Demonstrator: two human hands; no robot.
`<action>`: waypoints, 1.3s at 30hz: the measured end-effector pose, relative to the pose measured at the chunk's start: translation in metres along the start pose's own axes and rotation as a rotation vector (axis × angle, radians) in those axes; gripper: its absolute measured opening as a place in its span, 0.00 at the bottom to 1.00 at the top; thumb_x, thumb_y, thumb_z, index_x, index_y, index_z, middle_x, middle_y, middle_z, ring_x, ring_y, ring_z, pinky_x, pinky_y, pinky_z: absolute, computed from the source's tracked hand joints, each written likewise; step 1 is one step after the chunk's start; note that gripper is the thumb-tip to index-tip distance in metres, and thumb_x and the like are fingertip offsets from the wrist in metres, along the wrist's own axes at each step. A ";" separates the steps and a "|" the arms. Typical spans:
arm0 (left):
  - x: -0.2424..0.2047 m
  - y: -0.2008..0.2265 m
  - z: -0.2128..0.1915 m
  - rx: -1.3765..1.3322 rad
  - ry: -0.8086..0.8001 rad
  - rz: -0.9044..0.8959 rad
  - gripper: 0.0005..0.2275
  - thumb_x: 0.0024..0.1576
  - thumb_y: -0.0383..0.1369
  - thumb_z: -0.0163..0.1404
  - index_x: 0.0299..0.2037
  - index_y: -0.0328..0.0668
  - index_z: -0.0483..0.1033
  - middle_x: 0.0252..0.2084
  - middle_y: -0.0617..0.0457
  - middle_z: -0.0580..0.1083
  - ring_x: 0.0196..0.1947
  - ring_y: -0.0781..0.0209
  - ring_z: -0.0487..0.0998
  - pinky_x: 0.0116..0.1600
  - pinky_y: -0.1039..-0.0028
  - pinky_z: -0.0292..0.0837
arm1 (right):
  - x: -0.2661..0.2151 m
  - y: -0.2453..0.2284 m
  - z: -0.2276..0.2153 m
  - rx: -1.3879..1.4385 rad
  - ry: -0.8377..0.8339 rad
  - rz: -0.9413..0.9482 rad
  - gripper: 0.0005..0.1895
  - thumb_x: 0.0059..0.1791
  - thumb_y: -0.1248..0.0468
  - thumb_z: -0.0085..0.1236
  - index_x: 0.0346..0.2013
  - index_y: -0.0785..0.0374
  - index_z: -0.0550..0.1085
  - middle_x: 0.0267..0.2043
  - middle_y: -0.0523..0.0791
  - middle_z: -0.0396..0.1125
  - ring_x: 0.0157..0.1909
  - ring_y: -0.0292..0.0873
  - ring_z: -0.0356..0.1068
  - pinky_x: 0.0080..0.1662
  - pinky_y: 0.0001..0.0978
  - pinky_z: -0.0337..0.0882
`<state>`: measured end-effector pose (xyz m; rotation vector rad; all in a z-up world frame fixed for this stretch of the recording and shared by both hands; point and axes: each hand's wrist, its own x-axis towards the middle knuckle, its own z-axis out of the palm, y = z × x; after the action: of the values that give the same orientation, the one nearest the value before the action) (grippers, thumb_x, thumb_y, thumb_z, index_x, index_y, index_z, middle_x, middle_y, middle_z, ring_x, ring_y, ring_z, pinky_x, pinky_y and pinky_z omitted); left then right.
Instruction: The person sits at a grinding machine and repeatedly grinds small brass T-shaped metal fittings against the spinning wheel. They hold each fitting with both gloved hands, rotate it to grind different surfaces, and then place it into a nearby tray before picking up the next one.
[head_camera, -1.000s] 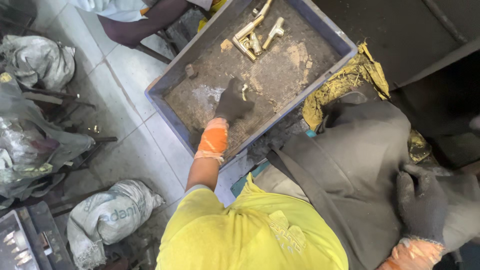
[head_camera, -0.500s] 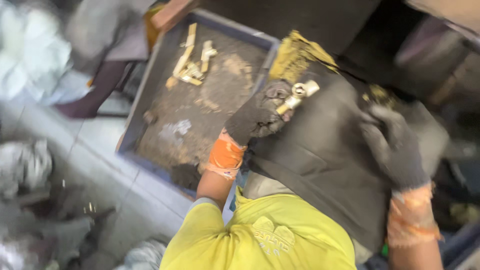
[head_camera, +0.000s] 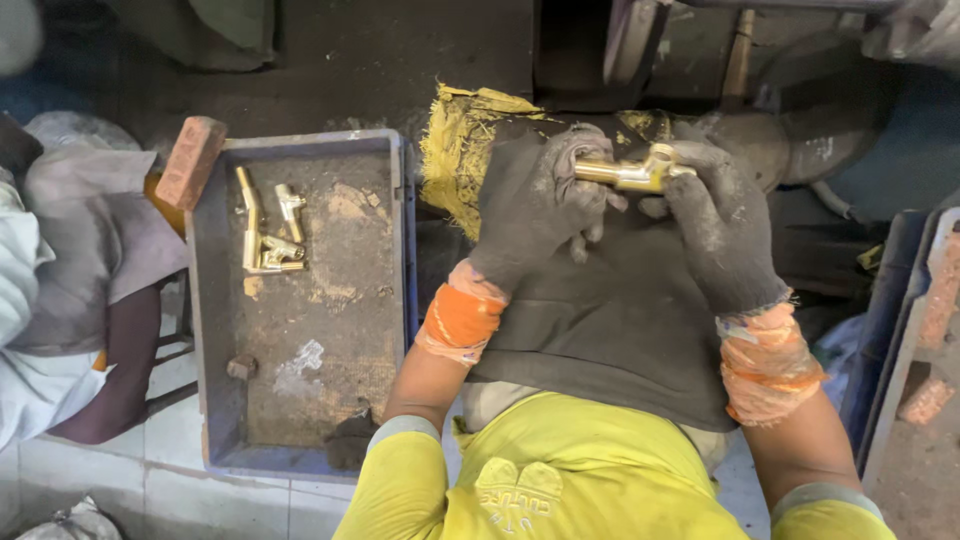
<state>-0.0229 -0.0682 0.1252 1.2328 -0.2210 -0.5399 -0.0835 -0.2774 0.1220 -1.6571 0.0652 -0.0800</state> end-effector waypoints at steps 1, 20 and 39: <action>-0.001 0.009 0.003 0.075 0.032 0.020 0.14 0.61 0.29 0.49 0.54 0.30 0.70 0.32 0.46 0.78 0.20 0.68 0.74 0.22 0.79 0.72 | 0.001 0.000 0.000 -0.096 -0.001 -0.045 0.14 0.61 0.67 0.46 0.59 0.71 0.70 0.54 0.48 0.69 0.47 0.37 0.72 0.50 0.29 0.73; 0.114 -0.065 -0.057 -0.191 0.232 -0.251 0.16 0.64 0.46 0.42 0.50 0.41 0.67 0.23 0.45 0.74 0.14 0.61 0.71 0.13 0.74 0.62 | 0.082 0.084 0.017 -0.308 0.104 0.021 0.16 0.60 0.61 0.46 0.56 0.70 0.74 0.42 0.44 0.75 0.41 0.35 0.72 0.44 0.27 0.72; 0.096 -0.077 -0.070 -0.299 0.143 0.025 0.12 0.66 0.33 0.46 0.55 0.33 0.67 0.35 0.46 0.73 0.29 0.62 0.77 0.29 0.73 0.76 | 0.090 0.087 0.025 0.137 0.043 0.233 0.18 0.59 0.60 0.45 0.59 0.67 0.73 0.45 0.45 0.75 0.44 0.34 0.74 0.48 0.26 0.72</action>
<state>0.0695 -0.0761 0.0181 0.9715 -0.0326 -0.4425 0.0092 -0.2686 0.0340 -1.5002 0.2793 0.0557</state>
